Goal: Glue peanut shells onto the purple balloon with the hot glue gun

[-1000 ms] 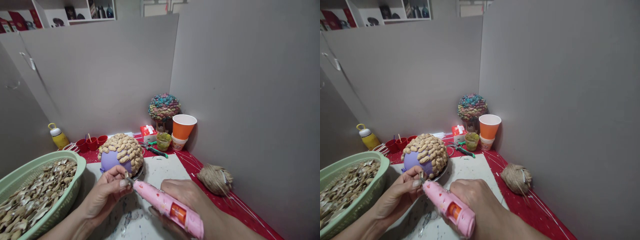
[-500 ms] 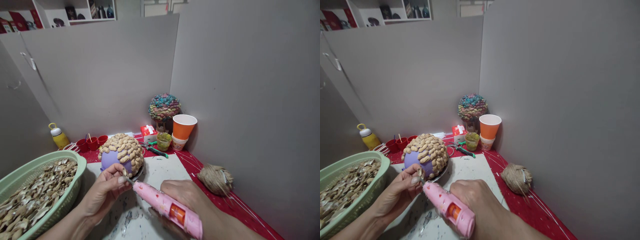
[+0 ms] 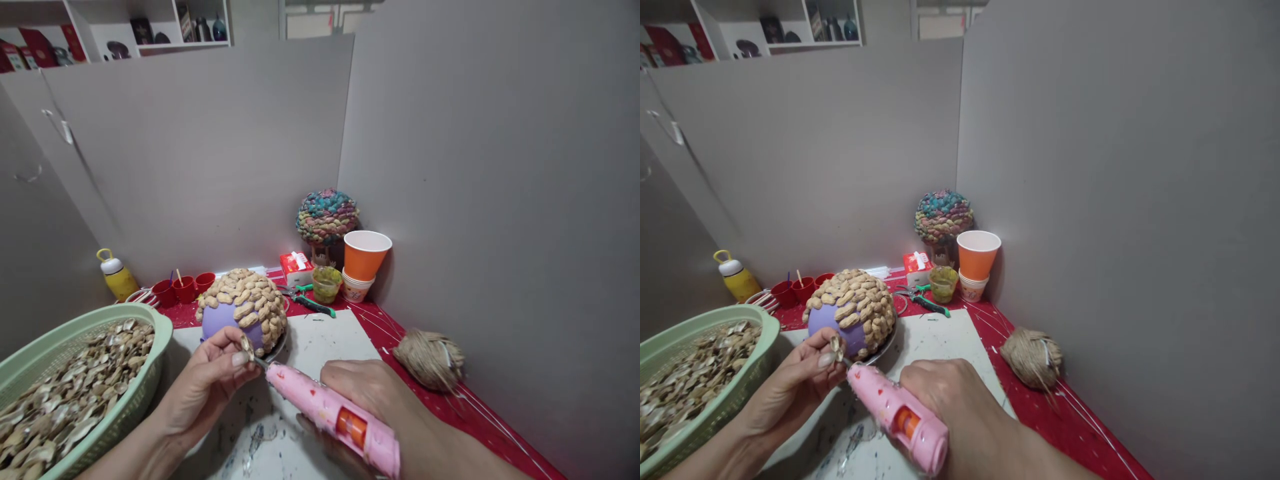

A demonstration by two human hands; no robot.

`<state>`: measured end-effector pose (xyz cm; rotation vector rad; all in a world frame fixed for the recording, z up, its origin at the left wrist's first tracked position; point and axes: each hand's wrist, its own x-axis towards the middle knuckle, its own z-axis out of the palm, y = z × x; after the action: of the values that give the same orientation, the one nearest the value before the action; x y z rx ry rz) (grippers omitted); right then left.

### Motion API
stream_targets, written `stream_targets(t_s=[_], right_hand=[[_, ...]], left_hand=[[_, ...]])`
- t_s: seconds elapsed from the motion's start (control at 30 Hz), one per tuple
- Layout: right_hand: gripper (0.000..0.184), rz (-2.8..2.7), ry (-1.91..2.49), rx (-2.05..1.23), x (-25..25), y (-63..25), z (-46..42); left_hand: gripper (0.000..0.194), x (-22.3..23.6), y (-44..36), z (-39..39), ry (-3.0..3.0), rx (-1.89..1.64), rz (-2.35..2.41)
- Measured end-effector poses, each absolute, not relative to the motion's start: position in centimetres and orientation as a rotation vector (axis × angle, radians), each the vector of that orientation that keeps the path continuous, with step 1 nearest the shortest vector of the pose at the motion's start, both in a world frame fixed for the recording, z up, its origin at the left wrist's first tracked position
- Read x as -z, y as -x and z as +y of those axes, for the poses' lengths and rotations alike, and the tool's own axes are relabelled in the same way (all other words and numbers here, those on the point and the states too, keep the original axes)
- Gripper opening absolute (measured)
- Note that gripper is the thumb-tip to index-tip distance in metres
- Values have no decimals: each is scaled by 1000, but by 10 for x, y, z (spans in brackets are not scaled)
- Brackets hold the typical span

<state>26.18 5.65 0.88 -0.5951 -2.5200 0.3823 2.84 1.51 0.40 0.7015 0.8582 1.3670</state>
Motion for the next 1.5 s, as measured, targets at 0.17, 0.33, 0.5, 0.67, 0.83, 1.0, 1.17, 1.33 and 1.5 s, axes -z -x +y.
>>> stream_targets(t_s=[0.17,0.33,0.5,0.67,0.83,1.0,1.17,1.33,1.5], right_hand=[[28,-2471,641,-395,-10,-262,59],[30,-2232,738,-536,-22,-262,72],[25,-1888,700,-760,-48,-243,98],[27,-1450,850,-897,-59,-207,129],[23,-1378,813,-1033,-39,-180,147],[30,-1361,792,-1152,-14,-172,156],[25,-1383,762,-1197,-16,-176,152],[27,-1402,741,-1206,-21,-179,146],[33,-1422,690,-1220,-22,-180,146]], left_hand=[[22,-16,-25,12,-736,-1411,871],[22,-39,-18,-2,-865,-1506,921],[19,-62,-15,-21,-1049,-1515,1170],[23,-83,-12,-8,-1321,-1365,1474],[16,-87,-11,32,-1614,-1268,1622],[10,-77,-14,49,-1828,-1155,1786],[10,-76,-21,50,-1964,-1125,1834],[10,-78,-26,52,-2023,-1097,1892],[8,-78,-26,52,-2089,-991,1959]])
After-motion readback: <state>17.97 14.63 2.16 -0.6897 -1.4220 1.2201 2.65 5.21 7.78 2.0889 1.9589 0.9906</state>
